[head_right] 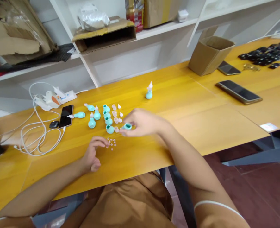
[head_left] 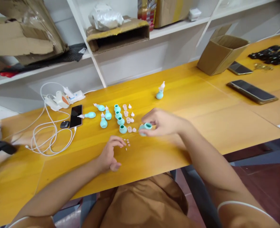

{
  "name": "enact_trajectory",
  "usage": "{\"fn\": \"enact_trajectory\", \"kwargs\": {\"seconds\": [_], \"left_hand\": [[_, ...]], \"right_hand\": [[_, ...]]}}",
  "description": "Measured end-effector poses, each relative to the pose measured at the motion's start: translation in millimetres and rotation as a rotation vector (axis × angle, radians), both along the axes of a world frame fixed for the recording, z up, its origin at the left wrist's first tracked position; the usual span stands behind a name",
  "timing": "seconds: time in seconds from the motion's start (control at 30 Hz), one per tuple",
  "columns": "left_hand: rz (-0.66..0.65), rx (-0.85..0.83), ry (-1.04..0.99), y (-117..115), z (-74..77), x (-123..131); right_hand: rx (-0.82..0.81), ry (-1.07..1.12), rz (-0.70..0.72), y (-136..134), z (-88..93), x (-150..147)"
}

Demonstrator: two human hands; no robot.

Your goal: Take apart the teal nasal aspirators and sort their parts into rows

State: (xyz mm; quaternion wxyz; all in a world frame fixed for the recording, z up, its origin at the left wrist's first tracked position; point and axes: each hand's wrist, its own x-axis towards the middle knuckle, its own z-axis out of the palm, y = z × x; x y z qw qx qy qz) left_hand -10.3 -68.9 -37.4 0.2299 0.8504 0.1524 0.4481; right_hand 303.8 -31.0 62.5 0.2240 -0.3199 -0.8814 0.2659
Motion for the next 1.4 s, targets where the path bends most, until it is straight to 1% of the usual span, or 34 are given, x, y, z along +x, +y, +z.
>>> {"fn": "enact_trajectory", "kwargs": {"seconds": [0.07, 0.1, 0.13, 0.17, 0.2, 0.27, 0.4, 0.57, 0.87, 0.93, 1.03, 1.1, 1.13, 1.2, 1.27, 1.3, 1.33, 1.4], "left_hand": [[-0.033, -0.058, 0.020, -0.3, 1.4, -0.1], [-0.049, -0.082, 0.029, -0.7, 2.0, -0.4], [-0.063, -0.099, 0.035, -1.0, 2.3, -0.8], [-0.076, -0.111, 0.041, -1.3, 2.4, -1.1], [-0.087, -0.117, 0.050, -1.4, 2.4, -1.4], [-0.100, -0.110, 0.060, -1.5, 2.1, -1.9], [-0.112, -0.109, 0.068, -1.4, 2.4, -2.1], [-0.121, -0.146, 0.121, -3.6, 6.0, -1.8], [-0.122, -0.138, 0.121, -5.3, 1.0, -1.9], [-0.125, -0.144, 0.141, -5.8, 1.0, -2.0], [-0.133, -0.152, 0.151, -6.4, 1.3, -1.9], [-0.138, -0.153, 0.158, -6.6, 1.7, -1.9], [-0.139, -0.154, 0.162, -6.7, 2.0, -2.0], [-0.139, -0.157, 0.173, -6.8, 2.7, -2.3], [-0.137, -0.164, 0.189, -6.9, 3.5, -2.8], [-0.138, -0.166, 0.196, -6.9, 3.8, -3.0], [-0.138, -0.167, 0.200, -6.9, 4.1, -3.2], [-0.139, -0.171, 0.203, -6.8, 4.6, -3.2]], "right_hand": [[0.007, -0.215, -0.313, 8.9, 8.5, 29.4], [-0.022, -0.347, -0.452, 12.9, 9.7, 40.1], [-0.068, -0.472, -0.556, 16.4, 9.1, 47.7], [-0.113, -0.579, -0.629, 19.3, 7.1, 52.3], [-0.154, -0.663, -0.672, 21.5, 4.5, 54.2], [-0.206, -0.762, -0.697, 24.0, -0.8, 52.8], [-0.205, -0.818, -0.692, 22.5, -7.2, 50.0], [-0.133, -0.766, -0.677, 17.9, -10.8, 61.2], [-0.236, -0.771, -0.708, 15.3, 0.1, 56.1], [-0.184, -0.733, -0.728, 13.3, 1.4, 55.8], [0.038, -0.552, -0.754, 12.9, -1.8, 54.1], [0.137, -0.395, -0.684, 14.9, -7.3, 50.8], [0.147, -0.332, -0.608, 16.3, -10.8, 48.6], [0.115, -0.255, -0.419, 19.1, -17.9, 43.4], [0.058, -0.250, -0.266, 21.2, -24.0, 37.4], [0.032, -0.270, -0.217, 21.9, -26.3, 34.2], [0.007, -0.297, -0.185, 22.4, -28.0, 31.0], [-0.049, -0.354, -0.168, 22.6, -29.8, 25.1]]}}
